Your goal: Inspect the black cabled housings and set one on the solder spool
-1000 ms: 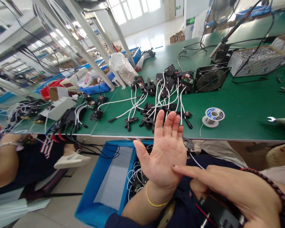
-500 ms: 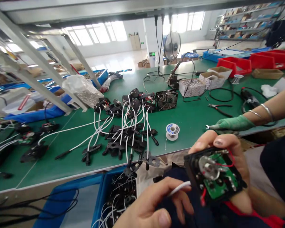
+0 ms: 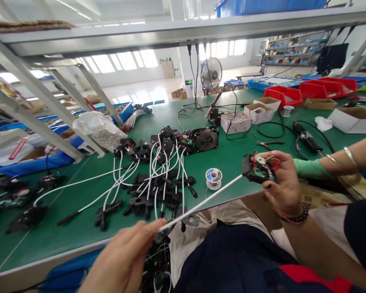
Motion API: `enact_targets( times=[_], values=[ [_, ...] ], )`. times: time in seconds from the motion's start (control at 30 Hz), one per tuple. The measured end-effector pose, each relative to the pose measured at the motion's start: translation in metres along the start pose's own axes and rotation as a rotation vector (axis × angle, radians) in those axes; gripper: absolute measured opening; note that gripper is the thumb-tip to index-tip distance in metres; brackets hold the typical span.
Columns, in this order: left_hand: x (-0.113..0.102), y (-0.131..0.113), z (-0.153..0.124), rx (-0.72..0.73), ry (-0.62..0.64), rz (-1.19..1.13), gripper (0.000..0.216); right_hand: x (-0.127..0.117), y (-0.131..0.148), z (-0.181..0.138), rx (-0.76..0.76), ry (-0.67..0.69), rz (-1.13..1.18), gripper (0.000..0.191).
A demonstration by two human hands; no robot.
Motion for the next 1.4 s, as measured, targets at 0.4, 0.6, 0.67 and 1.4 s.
enact_targets(
  times=[0.4,0.6,0.67,1.4],
  values=[
    [0.003,0.069,0.061,-0.026,-0.204,0.540,0.043,0.062,-0.072,0.024,0.045,0.570,-0.220,0.042],
    [0.060,-0.021,0.051,0.067,0.173,-0.143,0.039,0.060,-0.079,0.023,0.029,0.658,-0.210,0.046],
    [0.085,-0.042,0.045,-0.014,0.385,-0.253,0.042,0.059,-0.078,0.024,0.015,0.688,-0.193,0.045],
    [0.102,-0.031,0.039,-0.060,-0.231,-1.426,0.025,0.060,-0.083,0.019,0.032,0.592,-0.072,0.049]
  ],
)
Point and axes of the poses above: each hand's wrist, its own z-axis towards the middle knuckle, its own x-axis out of the palm, y = z × x, the point moved 4 cm from there along z, towards the middle knuckle, and after that the axes turned 8 degrees about -z, right-handed, at the moved point
